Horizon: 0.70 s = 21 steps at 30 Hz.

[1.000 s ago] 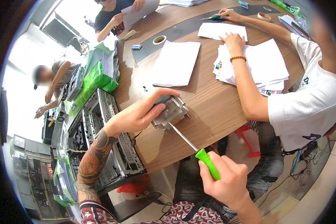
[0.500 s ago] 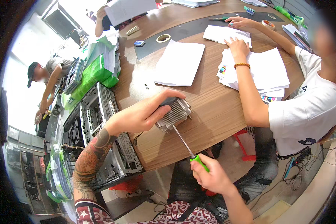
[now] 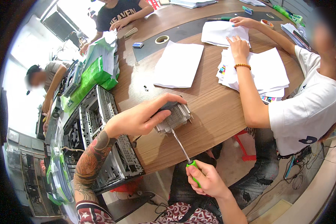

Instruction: The person unscrews and removes a fan and heatsink assembly from a computer motherboard using a screwdriver.

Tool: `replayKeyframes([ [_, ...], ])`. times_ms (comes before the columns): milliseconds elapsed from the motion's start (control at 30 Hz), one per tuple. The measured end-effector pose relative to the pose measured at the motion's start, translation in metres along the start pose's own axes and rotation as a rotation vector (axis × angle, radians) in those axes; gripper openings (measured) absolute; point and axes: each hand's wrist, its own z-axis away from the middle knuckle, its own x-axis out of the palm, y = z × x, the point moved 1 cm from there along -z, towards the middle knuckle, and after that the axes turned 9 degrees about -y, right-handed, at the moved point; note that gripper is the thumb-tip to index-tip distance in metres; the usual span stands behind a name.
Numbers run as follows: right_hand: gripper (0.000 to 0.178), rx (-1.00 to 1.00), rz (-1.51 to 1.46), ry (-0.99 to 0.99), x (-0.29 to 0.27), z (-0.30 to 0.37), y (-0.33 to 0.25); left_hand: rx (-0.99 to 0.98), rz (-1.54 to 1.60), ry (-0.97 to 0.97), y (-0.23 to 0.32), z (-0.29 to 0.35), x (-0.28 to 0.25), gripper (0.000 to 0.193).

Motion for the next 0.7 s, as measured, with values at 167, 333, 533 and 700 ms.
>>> replayKeyframes([
  [167, 0.025, -0.048, 0.117, 0.038, -0.003, 0.004, 0.011, -0.009, 0.022, -0.024, 0.004, 0.001, -0.001, 0.041],
  [333, 0.026, -0.087, 0.160, 0.058, -0.003, 0.010, 0.007, -0.024, 0.068, -0.046, 0.007, 0.001, -0.002, 0.041],
  [533, 0.028, -0.046, 0.143, 0.024, -0.003, 0.004, 0.004, 0.023, 0.054, -0.030, 0.002, 0.000, -0.001, 0.040],
  [700, 0.031, -0.009, 0.131, 0.037, -0.003, 0.006, 0.007, 0.011, 0.053, -0.037, 0.004, 0.000, -0.002, 0.040],
])
